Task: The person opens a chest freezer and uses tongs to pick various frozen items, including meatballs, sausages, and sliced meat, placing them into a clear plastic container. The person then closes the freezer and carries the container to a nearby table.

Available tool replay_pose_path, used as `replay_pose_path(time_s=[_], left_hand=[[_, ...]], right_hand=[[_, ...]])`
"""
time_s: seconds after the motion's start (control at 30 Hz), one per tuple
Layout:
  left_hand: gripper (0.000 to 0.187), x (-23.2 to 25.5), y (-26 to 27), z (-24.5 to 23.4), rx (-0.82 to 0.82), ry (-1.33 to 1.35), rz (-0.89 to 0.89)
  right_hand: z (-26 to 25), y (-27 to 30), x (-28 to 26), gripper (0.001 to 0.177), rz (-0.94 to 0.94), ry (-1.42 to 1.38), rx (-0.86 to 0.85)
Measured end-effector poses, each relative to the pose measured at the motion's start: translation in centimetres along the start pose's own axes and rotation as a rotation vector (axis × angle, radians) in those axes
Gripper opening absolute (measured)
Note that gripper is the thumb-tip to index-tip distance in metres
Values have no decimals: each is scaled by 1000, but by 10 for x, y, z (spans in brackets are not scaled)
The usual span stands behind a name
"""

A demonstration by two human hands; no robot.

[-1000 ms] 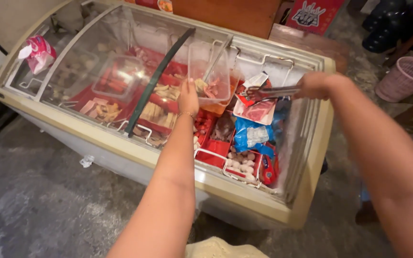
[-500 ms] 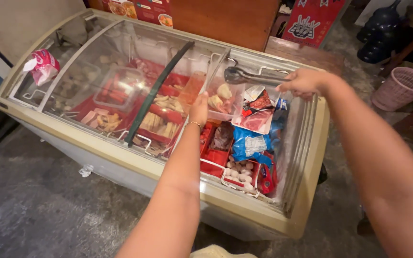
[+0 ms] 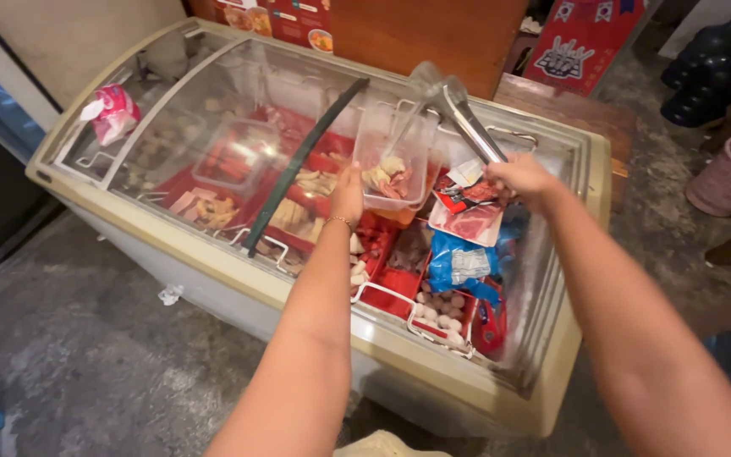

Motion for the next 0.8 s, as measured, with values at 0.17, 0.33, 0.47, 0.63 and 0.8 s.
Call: replay_pose_path(time_s=[0.17, 0.33, 0.47, 0.63, 0.8], left_hand=[[60, 14, 9, -54, -24, 42, -85], [57, -11, -1, -89, 127, 10, 83], [57, -2, 17, -112, 148, -23, -24], [56, 19, 38, -138, 140, 97, -160], [53, -12, 32, -148, 75, 321, -73]], right_hand=[[42, -9, 31, 30, 52, -27, 77], [45, -20, 33, 40, 81, 11, -48], [57, -23, 17, 35, 73, 31, -52], [70, -66, 47, 25, 6, -42, -24], [127, -78, 62, 22, -66, -25, 153]])
Point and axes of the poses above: each hand's wrist, its own y-axis away from the middle knuckle, its own z-axis out of the palm, x = y × z, the point moved 1 cm from there along -y, towards the middle knuckle, and after that the axes turned 5 degrees about -y, right-handed, at the moved point
